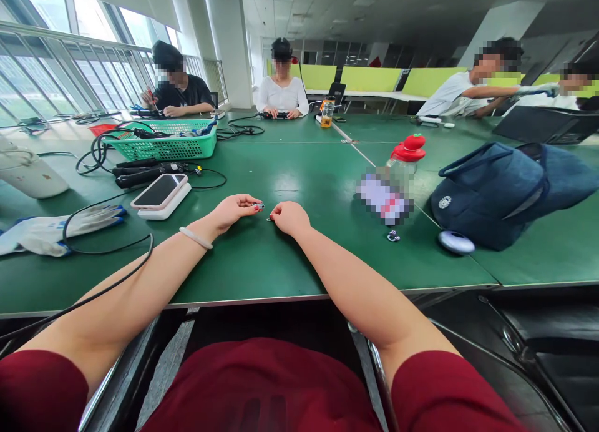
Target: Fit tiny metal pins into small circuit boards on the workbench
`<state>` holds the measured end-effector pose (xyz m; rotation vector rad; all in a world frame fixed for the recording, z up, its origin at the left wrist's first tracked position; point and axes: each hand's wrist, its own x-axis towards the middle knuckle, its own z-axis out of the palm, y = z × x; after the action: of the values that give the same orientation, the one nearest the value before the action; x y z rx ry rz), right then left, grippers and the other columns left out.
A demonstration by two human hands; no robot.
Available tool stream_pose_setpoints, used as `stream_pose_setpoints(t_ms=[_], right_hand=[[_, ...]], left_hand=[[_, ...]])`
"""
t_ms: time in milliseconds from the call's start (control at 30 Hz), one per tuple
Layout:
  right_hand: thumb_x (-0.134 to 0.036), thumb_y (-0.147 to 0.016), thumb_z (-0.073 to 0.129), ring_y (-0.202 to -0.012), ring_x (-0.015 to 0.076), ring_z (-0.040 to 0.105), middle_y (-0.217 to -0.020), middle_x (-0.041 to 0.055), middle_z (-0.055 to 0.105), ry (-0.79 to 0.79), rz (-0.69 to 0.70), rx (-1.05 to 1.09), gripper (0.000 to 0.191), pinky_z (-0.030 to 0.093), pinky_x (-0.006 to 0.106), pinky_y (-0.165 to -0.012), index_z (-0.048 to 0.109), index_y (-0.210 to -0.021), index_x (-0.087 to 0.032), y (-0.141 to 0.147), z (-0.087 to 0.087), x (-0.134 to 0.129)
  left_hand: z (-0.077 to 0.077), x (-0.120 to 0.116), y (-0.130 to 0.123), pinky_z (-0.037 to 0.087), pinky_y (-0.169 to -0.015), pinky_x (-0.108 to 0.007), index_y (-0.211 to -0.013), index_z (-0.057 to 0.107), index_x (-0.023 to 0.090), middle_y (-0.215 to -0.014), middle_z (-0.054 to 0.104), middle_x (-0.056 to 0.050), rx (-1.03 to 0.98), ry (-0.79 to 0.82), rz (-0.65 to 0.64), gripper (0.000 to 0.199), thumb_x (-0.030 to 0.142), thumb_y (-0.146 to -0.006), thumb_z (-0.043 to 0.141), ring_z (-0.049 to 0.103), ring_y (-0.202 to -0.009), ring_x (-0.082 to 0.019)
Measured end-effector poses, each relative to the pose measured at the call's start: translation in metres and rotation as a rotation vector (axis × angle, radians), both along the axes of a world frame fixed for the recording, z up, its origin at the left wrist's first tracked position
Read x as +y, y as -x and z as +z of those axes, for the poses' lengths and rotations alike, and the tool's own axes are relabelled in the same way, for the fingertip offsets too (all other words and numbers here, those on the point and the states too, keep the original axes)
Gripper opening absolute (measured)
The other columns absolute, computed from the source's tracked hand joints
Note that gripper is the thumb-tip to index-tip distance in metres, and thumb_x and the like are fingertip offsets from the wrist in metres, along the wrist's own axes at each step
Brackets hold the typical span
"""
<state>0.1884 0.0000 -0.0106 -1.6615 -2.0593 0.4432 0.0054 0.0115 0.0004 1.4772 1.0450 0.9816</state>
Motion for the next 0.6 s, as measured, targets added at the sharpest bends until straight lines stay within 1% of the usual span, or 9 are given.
stream_pose_setpoints(t_ms=[67, 167, 233, 267, 333, 400, 467, 533, 600], right_hand=[[-0.027, -0.082, 0.056, -0.073, 0.0141, 0.059, -0.081, 0.0022, 0.070, -0.016, 0.008, 0.002, 0.017, 0.039, 0.024, -0.061, 0.072, -0.080, -0.022, 0.000, 0.000, -0.001], [-0.035, -0.087, 0.051, -0.071, 0.0134, 0.058, -0.078, 0.0009, 0.069, -0.027, 0.071, 0.002, 0.025, 0.039, 0.024, -0.062, 0.071, -0.080, -0.023, -0.001, 0.002, -0.004], [-0.042, -0.084, 0.055, -0.070, 0.0132, 0.057, -0.077, 0.0002, 0.069, -0.026, 0.125, -0.018, 0.025, 0.039, 0.024, -0.062, 0.071, -0.080, -0.024, -0.003, 0.004, -0.005], [-0.042, -0.082, 0.059, -0.071, 0.0132, 0.057, -0.078, 0.0001, 0.068, -0.028, 0.150, -0.035, 0.022, 0.039, 0.024, -0.062, 0.071, -0.080, -0.024, -0.003, 0.005, -0.006], [-0.034, -0.079, 0.063, -0.073, 0.0129, 0.057, -0.082, 0.0002, 0.068, -0.035, 0.195, -0.077, 0.013, 0.040, 0.023, -0.064, 0.071, -0.081, -0.023, -0.005, 0.008, -0.007], [-0.024, -0.079, 0.061, -0.076, 0.0125, 0.058, -0.085, 0.0006, 0.068, -0.045, 0.223, -0.108, 0.010, 0.041, 0.023, -0.068, 0.071, -0.081, -0.022, -0.007, 0.009, -0.006], [-0.016, -0.080, 0.057, -0.078, 0.0123, 0.059, -0.087, 0.0009, 0.069, -0.052, 0.216, -0.120, 0.015, 0.042, 0.022, -0.071, 0.071, -0.083, -0.021, -0.009, 0.008, -0.004], [-0.010, -0.081, 0.054, -0.080, 0.0123, 0.059, -0.089, 0.0012, 0.069, -0.057, 0.181, -0.121, 0.021, 0.042, 0.022, -0.073, 0.070, -0.088, -0.021, -0.011, 0.006, -0.001], [-0.012, -0.082, 0.054, -0.083, 0.0134, 0.060, -0.092, 0.0025, 0.069, -0.065, 0.139, -0.121, 0.021, 0.043, 0.023, -0.075, 0.069, -0.095, -0.020, -0.012, 0.005, 0.000]], left_hand=[[0.000, 0.001, 0.000, 0.044, -0.092, -0.039, -0.084, 0.067, 0.013, -0.079, 0.071, -0.006, 0.009, 0.005, 0.002, 0.039, 0.030, -0.053, 0.084, 0.064, -0.080, -0.016], [0.000, 0.001, 0.001, 0.045, -0.090, -0.037, -0.085, 0.067, 0.013, -0.079, 0.070, -0.005, 0.021, 0.007, 0.001, 0.038, 0.028, -0.055, 0.083, 0.064, -0.080, -0.016], [0.000, 0.001, 0.001, 0.044, -0.090, -0.037, -0.086, 0.067, 0.013, -0.077, 0.070, -0.005, 0.028, 0.010, -0.004, 0.037, 0.027, -0.055, 0.083, 0.064, -0.079, -0.015], [0.000, 0.001, 0.001, 0.044, -0.090, -0.037, -0.086, 0.067, 0.013, -0.076, 0.070, -0.004, 0.028, 0.015, -0.007, 0.037, 0.026, -0.055, 0.083, 0.064, -0.078, -0.014], [0.001, 0.000, 0.001, 0.044, -0.090, -0.037, -0.087, 0.067, 0.013, -0.075, 0.069, -0.003, 0.027, 0.023, -0.009, 0.038, 0.025, -0.055, 0.083, 0.063, -0.076, -0.013], [0.001, 0.000, 0.001, 0.044, -0.090, -0.037, -0.087, 0.067, 0.012, -0.073, 0.068, -0.003, 0.027, 0.025, -0.008, 0.038, 0.024, -0.055, 0.083, 0.063, -0.074, -0.013], [0.001, 0.001, 0.001, 0.044, -0.089, -0.038, -0.087, 0.067, 0.012, -0.071, 0.068, -0.002, 0.028, 0.021, -0.003, 0.039, 0.024, -0.055, 0.083, 0.062, -0.072, -0.013], [0.001, 0.000, 0.001, 0.044, -0.088, -0.038, -0.087, 0.067, 0.011, -0.069, 0.067, -0.002, 0.027, 0.017, 0.000, 0.039, 0.024, -0.055, 0.083, 0.061, -0.071, -0.013], [0.002, 0.000, 0.001, 0.044, -0.088, -0.037, -0.088, 0.067, 0.011, -0.069, 0.066, -0.002, 0.029, 0.019, 0.001, 0.038, 0.024, -0.055, 0.083, 0.061, -0.071, -0.012]])
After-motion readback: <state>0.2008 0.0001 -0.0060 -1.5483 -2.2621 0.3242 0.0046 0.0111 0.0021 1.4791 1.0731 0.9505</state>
